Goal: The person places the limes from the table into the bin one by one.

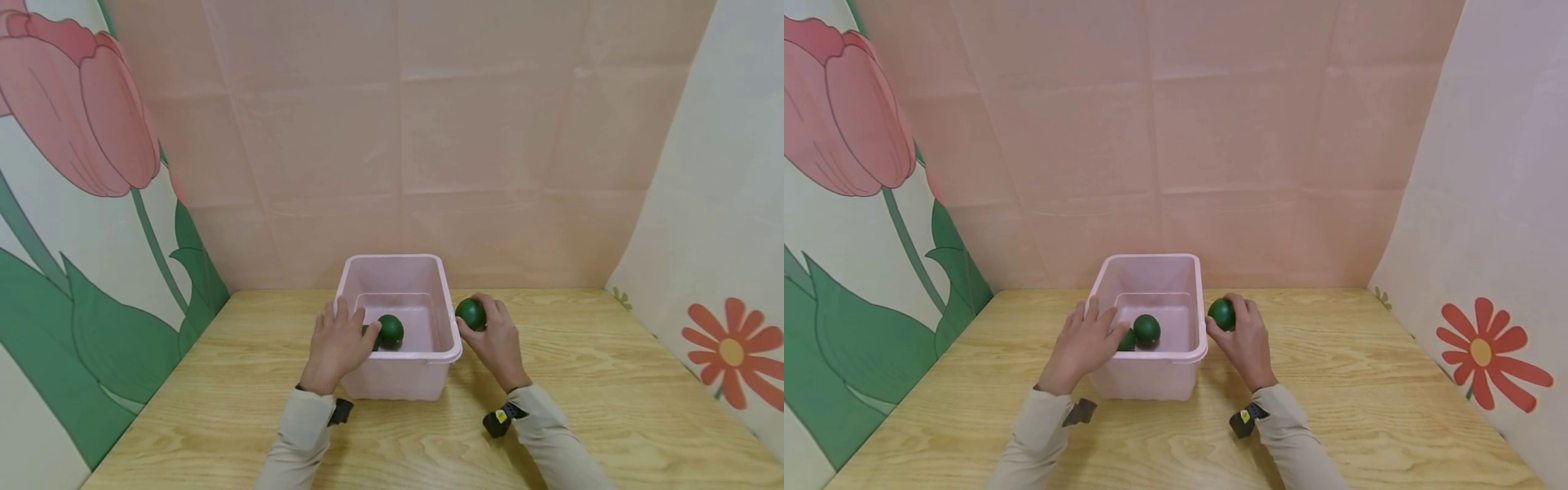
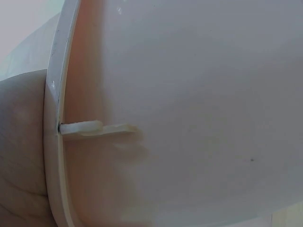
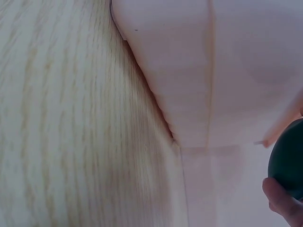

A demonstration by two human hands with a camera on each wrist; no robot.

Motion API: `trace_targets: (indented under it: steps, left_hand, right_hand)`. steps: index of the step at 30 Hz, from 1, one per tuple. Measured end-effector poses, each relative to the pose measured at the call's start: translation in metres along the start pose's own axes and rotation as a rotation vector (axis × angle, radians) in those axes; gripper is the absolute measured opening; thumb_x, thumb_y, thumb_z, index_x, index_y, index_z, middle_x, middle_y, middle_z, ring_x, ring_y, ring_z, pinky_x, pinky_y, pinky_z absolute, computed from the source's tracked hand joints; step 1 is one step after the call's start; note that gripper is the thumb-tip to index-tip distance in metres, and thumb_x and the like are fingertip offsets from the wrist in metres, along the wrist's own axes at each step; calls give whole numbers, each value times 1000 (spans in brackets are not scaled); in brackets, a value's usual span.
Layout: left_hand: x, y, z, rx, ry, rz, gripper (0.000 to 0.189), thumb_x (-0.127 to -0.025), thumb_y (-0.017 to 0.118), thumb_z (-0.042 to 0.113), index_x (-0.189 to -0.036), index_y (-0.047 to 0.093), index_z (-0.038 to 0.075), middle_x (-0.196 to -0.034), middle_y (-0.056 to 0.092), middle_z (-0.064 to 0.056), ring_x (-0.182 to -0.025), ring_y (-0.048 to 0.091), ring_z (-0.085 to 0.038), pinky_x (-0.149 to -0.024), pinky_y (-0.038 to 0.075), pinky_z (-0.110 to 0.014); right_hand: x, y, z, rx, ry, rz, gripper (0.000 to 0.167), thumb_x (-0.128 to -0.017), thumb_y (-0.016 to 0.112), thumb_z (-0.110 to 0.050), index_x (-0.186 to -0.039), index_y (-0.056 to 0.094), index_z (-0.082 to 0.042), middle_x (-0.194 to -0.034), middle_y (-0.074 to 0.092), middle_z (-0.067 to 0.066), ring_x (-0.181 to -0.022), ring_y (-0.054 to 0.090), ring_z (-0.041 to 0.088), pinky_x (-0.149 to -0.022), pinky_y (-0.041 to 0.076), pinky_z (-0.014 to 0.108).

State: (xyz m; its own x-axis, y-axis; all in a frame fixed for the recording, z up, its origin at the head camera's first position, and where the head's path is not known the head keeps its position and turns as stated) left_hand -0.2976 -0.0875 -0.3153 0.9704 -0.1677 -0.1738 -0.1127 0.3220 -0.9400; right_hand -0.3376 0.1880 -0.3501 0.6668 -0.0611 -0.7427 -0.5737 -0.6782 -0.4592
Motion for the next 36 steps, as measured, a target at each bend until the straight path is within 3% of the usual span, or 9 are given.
trace_targets:
  steps: [36]
  left_hand:
    - [0, -1, 0, -8, 5, -1, 60, -106, 37, 45, -150, 44, 4, -161, 18, -28, -149, 8, -49, -119, 13, -60]
  right_hand:
    - [-2, -6, -4, -23, -19, 65, 50, -80, 83, -24, -121, 60, -6, -105, 59, 23, -83, 62, 36, -65, 57, 49]
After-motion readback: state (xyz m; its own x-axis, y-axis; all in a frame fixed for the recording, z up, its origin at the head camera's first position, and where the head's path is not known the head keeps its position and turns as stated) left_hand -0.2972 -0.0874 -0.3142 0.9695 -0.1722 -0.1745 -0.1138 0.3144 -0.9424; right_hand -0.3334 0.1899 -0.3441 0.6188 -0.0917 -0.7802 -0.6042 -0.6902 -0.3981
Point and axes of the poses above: each hand's wrist, its own x-axis away from the middle knuckle, its own y-axis out of the palm, z = x × y, the point moved 8 cm from there along -x, towards the middle knuckle
